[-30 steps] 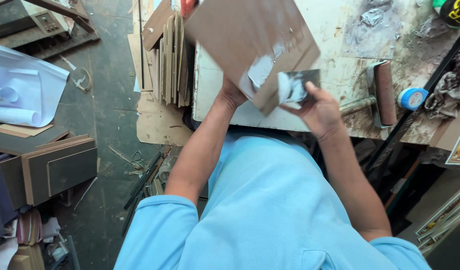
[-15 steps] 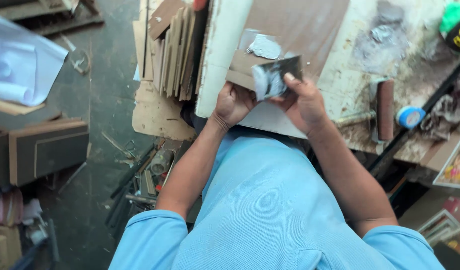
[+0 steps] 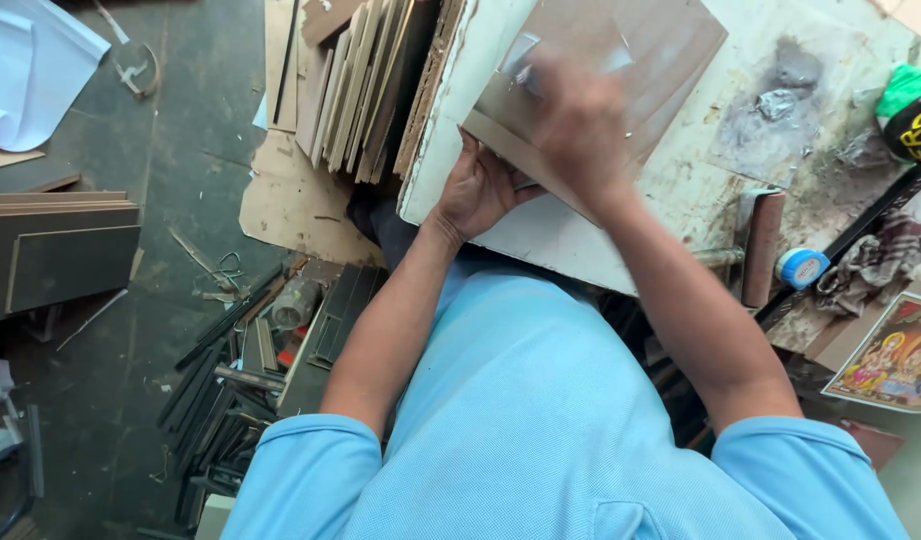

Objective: Applying adhesive to wooden boards and mounting religious pictures onto them.

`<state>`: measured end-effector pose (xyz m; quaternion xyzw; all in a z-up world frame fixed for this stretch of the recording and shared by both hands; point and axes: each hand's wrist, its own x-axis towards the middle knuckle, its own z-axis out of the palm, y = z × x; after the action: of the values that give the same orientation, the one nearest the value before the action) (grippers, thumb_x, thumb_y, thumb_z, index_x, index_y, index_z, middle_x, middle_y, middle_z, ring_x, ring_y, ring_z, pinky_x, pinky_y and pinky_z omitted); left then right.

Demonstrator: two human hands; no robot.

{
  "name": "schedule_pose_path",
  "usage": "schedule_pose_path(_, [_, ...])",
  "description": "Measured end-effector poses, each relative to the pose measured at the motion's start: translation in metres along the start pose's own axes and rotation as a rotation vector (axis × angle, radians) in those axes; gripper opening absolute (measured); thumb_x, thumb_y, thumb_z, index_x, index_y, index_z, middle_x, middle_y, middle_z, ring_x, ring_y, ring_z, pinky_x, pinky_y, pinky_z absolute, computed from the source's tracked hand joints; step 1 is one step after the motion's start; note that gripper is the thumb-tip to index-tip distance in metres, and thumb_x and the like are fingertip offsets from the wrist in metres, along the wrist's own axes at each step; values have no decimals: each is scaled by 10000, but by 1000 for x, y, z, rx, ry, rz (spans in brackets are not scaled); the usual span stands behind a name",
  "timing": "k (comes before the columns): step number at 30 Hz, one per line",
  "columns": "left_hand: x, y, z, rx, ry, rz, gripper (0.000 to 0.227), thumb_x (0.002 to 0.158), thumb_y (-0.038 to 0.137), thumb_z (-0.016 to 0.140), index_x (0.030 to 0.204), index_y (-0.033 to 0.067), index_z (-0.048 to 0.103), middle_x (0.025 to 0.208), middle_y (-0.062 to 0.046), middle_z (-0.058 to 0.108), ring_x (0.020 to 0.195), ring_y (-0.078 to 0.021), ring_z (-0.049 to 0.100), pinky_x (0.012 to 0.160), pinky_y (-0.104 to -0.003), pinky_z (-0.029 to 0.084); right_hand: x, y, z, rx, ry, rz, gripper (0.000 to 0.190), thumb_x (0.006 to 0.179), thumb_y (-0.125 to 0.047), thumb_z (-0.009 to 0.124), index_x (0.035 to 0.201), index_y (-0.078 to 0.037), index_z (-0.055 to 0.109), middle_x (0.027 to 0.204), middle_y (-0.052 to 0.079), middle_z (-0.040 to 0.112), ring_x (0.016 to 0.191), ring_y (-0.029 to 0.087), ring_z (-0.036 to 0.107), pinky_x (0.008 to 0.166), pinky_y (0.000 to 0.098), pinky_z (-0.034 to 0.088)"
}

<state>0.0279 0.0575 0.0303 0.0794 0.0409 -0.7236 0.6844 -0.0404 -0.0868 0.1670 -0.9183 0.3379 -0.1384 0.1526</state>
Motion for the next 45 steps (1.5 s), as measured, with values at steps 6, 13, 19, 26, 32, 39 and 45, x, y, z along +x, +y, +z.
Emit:
schedule_pose_path(6, [6, 2, 5, 0, 56, 21, 758, 1091, 728, 350, 1514, 100, 331, 1447, -111, 497, 1388, -250, 531, 1205, -509, 396, -6, -32, -28, 119, -151, -344, 354, 959, 9, 656, 1299, -82, 699, 890, 92, 721, 798, 268, 699, 910, 463, 543])
schedule_pose_path(13, [8, -2, -1, 16, 25, -47, 876, 959, 781, 340, 1574, 158, 374, 1489, -73, 550, 1362, -234, 563, 1186, -512, 460, -1, -32, -12, 45, -21, -323, 283, 883, -91, 742, 1165, -87, 717, 1057, 120, 746, 938, 311, 692, 873, 444, 524])
schedule_pose_path(19, [6, 6, 9, 62, -49, -18, 877, 977, 755, 400, 1551, 92, 382, 1475, -123, 570, 1376, -292, 545, 1179, -524, 462, -2, -13, -9, 36, -101, -321, 283, 1025, -73, 711, 1306, -71, 681, 1158, 113, 728, 1064, 283, 688, 1003, 452, 491])
schedule_pose_path(26, [0, -7, -6, 113, -82, 55, 953, 888, 788, 451, 1585, 153, 320, 1556, -51, 501, 1465, -240, 483, 1253, -515, 377, -19, -41, -7, 80, -104, -548, 322, 992, -72, 662, 1314, -78, 660, 1175, 111, 738, 1092, 228, 708, 1083, 481, 437])
schedule_pose_path(32, [2, 2, 15, 8, -25, -72, 1020, 923, 828, 359, 1613, 77, 323, 1555, -166, 486, 1424, -309, 515, 1233, -553, 402, 44, 76, -4, -20, 17, -27, 168, 1078, -60, 630, 1211, -72, 732, 1057, 167, 745, 943, 393, 679, 885, 502, 485])
schedule_pose_path(39, [2, -2, -5, 26, -12, -105, 958, 901, 810, 365, 1586, 141, 316, 1569, -105, 475, 1443, -305, 503, 1223, -583, 414, -8, -30, -8, 94, -10, -356, 323, 876, -222, 734, 1153, -57, 714, 871, 129, 674, 816, 347, 645, 804, 488, 489])
schedule_pose_path(45, [4, 1, 5, -31, 27, -108, 992, 927, 815, 385, 1644, 135, 301, 1521, -96, 507, 1417, -290, 502, 1232, -540, 417, -18, 70, -4, -33, 55, -265, 151, 1019, -94, 658, 1169, -95, 658, 1016, 163, 695, 965, 352, 658, 882, 455, 498])
